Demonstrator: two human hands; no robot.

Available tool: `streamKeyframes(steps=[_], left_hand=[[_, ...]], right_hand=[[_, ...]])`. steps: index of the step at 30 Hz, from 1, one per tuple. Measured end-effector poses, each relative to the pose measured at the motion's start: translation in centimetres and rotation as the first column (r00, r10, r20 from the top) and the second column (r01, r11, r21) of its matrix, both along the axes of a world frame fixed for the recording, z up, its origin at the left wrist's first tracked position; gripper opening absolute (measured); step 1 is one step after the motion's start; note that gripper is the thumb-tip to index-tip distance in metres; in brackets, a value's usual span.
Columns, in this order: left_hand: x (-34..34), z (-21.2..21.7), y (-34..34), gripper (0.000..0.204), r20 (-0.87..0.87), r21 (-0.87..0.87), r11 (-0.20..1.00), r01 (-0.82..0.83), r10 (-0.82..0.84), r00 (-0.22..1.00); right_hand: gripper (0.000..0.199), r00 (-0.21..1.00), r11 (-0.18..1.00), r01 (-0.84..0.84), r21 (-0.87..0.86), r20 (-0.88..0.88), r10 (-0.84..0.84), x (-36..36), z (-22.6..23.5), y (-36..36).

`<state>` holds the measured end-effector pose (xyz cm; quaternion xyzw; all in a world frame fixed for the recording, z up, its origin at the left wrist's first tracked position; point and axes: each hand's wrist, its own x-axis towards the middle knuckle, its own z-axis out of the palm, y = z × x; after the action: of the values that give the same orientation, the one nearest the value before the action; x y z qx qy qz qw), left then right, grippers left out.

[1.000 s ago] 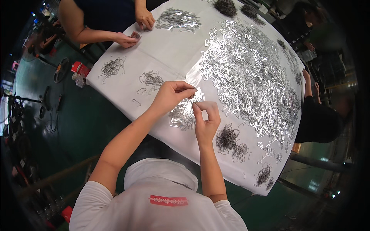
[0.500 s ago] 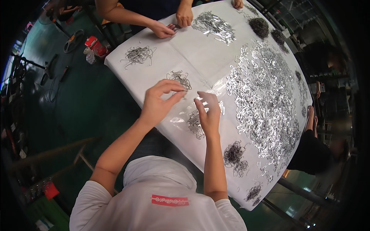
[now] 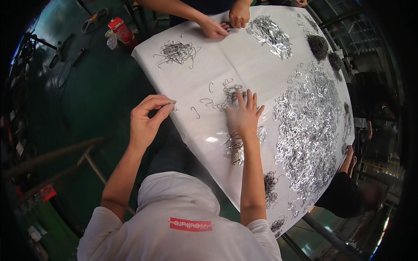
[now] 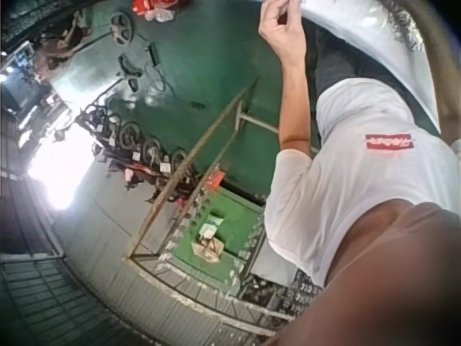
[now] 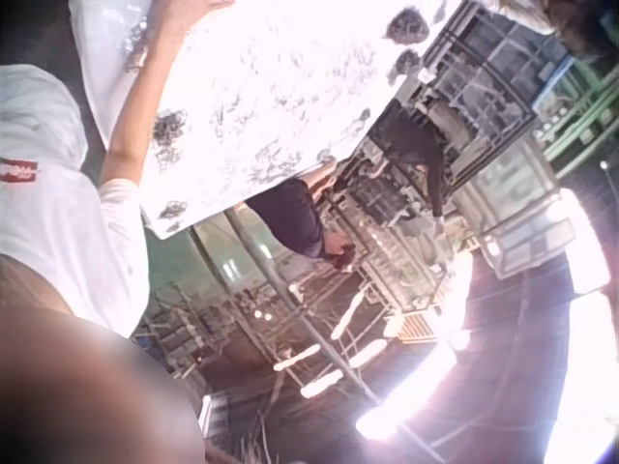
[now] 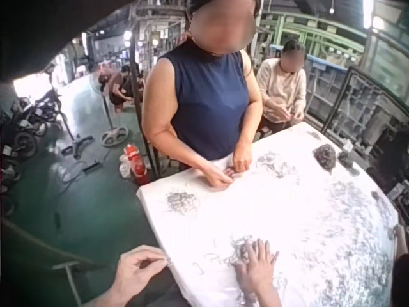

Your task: The person sits at a table and repeatedly picks up small metal hooks and S-shaped clips, joining them by hand. They then stand and hang the assembled pieces onto a nearby metal rack, repeating this cycle throughout the clip.

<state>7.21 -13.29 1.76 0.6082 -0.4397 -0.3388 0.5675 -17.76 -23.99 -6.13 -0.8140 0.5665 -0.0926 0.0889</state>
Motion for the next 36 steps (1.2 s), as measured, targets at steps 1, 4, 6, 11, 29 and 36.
streamKeyframes(steps=[1, 4, 6, 11, 29, 36], left_hand=[[0.0, 0.0, 0.1, 0.01, -0.005, -0.002, 1.0, 0.0, 0.0, 1.0], [-0.3, 0.0, 0.2, 0.011, -0.012, -0.008, 1.0, 0.003, -0.003, 1.0], [-0.3, 0.0, 0.2, 0.011, 0.004, -0.023, 1.0, 0.007, -0.006, 1.0], [-0.3, 0.2, 1.0, 0.01, 0.008, -0.005, 1.0, -0.011, 0.011, 1.0], [0.9, -0.5, 1.5, 0.01, 0.05, 0.006, 0.999, -0.042, 0.042, 0.998], [0.8, -0.5, 1.7, 0.01, 0.03, -0.004, 0.999, -0.036, 0.036, 0.999]], right_hand=[[0.052, 0.999, 0.999, 0.046, -0.007, 0.027, -0.046, 0.1, 0.0, 0.1], [0.027, 0.977, 0.994, -0.066, -0.092, 0.194, 0.083, 1.5, -0.3, 0.6], [0.014, 0.96, 0.975, -0.137, -0.176, 0.218, 0.175, 2.8, -0.3, 0.7], [0.016, 0.976, 0.99, -0.108, -0.095, 0.181, 0.124, 4.8, -0.1, -0.3], [0.011, 0.927, 0.927, -0.373, -0.028, 0.011, 0.374, 5.1, -0.3, -1.4], [0.01, 0.981, 0.994, -0.042, 0.097, 0.194, 0.022, 7.4, -0.7, -4.1]])
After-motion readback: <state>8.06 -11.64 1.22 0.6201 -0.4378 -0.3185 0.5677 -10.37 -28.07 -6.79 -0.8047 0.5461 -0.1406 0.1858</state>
